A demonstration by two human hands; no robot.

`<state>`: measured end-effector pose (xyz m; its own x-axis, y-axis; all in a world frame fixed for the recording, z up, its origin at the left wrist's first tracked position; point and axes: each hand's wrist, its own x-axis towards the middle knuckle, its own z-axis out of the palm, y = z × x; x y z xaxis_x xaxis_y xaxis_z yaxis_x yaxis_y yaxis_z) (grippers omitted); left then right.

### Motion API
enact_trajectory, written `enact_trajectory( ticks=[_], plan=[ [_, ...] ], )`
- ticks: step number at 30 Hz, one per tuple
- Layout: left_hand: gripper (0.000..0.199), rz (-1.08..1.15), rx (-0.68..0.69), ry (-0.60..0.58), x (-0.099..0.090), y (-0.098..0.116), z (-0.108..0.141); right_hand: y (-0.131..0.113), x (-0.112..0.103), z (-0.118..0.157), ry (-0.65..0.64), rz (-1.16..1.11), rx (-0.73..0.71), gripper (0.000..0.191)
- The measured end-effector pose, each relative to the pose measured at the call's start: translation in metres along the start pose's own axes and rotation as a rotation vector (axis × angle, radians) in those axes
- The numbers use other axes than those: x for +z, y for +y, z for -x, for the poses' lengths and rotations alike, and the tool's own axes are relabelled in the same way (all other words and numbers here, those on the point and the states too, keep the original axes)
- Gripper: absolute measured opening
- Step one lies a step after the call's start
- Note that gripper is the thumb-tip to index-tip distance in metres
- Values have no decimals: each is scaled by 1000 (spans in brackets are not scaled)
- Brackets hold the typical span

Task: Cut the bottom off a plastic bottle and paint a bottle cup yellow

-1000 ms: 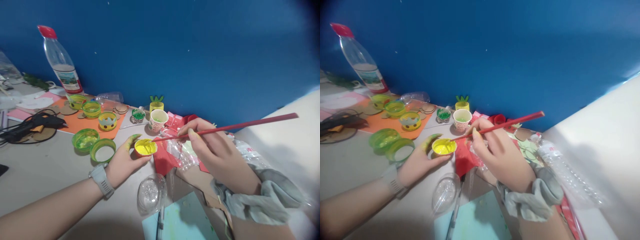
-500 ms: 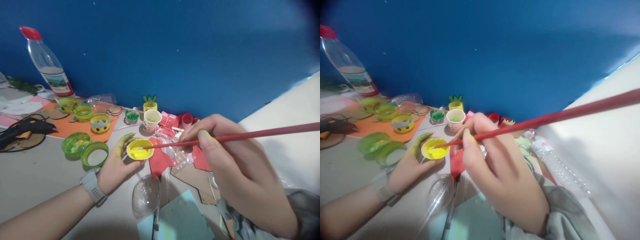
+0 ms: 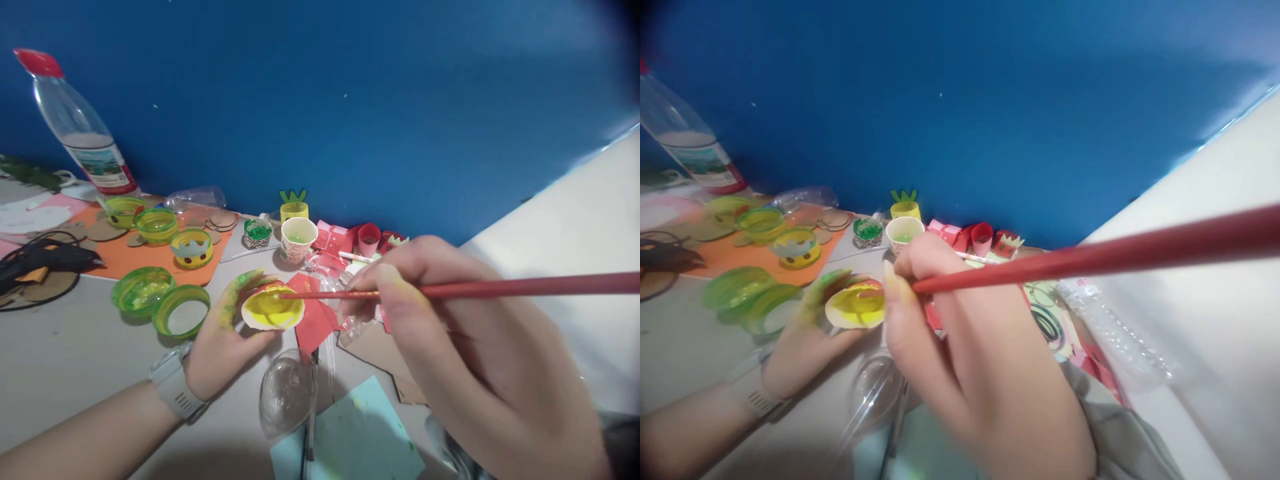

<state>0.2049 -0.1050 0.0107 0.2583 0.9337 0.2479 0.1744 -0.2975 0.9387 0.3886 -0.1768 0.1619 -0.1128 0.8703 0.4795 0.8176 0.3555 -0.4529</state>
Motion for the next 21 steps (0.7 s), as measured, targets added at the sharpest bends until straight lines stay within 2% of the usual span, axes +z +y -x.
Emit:
enact_trajectory(
  ticks=[3, 9, 15, 18, 21],
  plan=[
    [66, 4, 9, -12, 0, 1, 0, -2, 2, 1, 9, -52, 28, 20],
    [63, -53, 42, 25, 0, 1, -1, 2, 11, -2, -58, -20, -46, 25],
    [68, -70, 42, 30, -1, -1, -1, -6, -1, 1, -43, 48, 23, 20],
    [67, -117, 83, 36, -1, -1, 0, -11, -4, 0, -121, 124, 54, 23],
    [66, -150, 94, 37, -1, -2, 1, -11, -2, -1, -237, 159, -9, 24]
  ],
)
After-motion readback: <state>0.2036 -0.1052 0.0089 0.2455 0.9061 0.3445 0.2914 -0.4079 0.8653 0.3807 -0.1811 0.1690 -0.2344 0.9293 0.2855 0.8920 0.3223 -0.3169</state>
